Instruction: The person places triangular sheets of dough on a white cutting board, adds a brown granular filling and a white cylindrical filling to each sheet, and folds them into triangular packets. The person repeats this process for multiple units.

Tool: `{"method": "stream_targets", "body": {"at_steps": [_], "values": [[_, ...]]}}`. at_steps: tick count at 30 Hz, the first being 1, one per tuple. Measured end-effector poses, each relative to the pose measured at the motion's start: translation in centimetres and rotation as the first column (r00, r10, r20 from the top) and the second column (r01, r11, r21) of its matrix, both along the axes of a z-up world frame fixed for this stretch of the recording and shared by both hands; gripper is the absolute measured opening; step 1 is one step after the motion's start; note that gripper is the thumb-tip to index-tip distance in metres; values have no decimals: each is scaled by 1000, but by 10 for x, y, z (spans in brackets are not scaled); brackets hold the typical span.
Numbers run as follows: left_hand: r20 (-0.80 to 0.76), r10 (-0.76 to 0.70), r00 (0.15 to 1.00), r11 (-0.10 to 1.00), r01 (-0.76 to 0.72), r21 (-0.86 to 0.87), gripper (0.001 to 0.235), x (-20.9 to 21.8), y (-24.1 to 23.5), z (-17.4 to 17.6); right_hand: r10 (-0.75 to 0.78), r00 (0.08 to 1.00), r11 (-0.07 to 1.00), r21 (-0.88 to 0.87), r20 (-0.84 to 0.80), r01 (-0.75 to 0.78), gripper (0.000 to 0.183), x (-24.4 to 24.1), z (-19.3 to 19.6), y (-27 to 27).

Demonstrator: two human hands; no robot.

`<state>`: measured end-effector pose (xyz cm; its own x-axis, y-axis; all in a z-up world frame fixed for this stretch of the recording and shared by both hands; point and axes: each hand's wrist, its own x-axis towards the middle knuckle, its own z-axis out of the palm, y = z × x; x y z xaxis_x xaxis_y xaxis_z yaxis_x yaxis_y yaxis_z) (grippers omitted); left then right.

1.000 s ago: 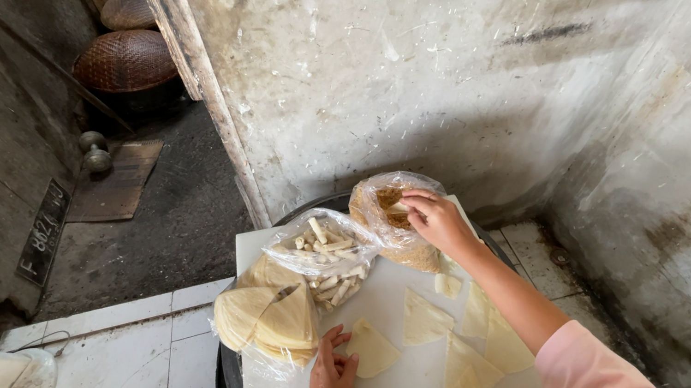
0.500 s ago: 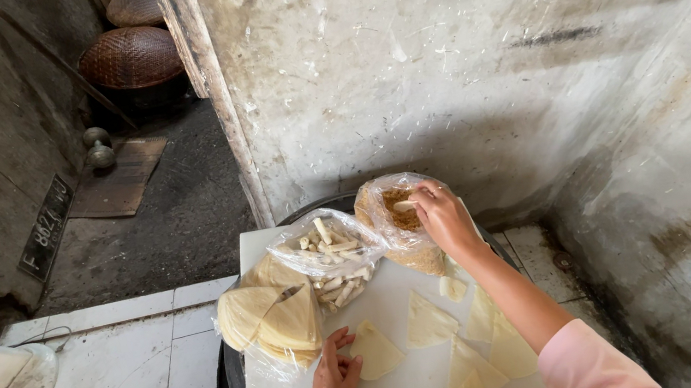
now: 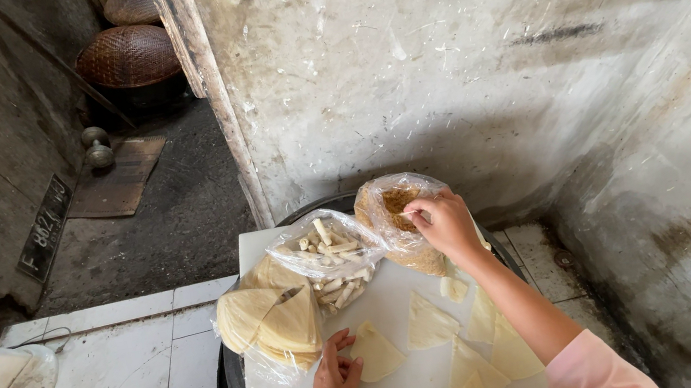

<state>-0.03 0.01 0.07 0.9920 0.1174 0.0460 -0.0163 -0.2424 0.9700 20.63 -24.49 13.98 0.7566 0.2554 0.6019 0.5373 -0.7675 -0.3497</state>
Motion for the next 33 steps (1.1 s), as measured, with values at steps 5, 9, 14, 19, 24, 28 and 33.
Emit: {"method": "stream_targets", "body": {"at_steps": [5,9,14,19,24,28,33], "values": [[-33,7,999,1000,-7,2,55,-1,0,3,-28,995,988,151,-91,42,9,0,1,-1],[-28,2,1000,1000,-3,-13,55,-1,0,7,-54,998,986,162,25,49,9,3,1,-4],[-29,13,999,1000,-12,20,54,-1,-1,8,-43,992,981,191,120,19,10,-3,2,-10],[-5,17,1000,999,-17,29,53,-2,-1,10,-55,992,977,212,110,31,12,-19,15,-17],[18,20,1000,999,-21,48,53,-3,-2,15,-43,993,981,195,114,20,13,-49,32,-17],[21,19,1000,999,-20,46,52,-5,-2,20,49,989,989,130,142,-68,14,-78,31,-14],[23,24,999,999,-24,32,50,-7,-3,19,183,983,973,141,28,-185,13,-118,-5,7]]}}
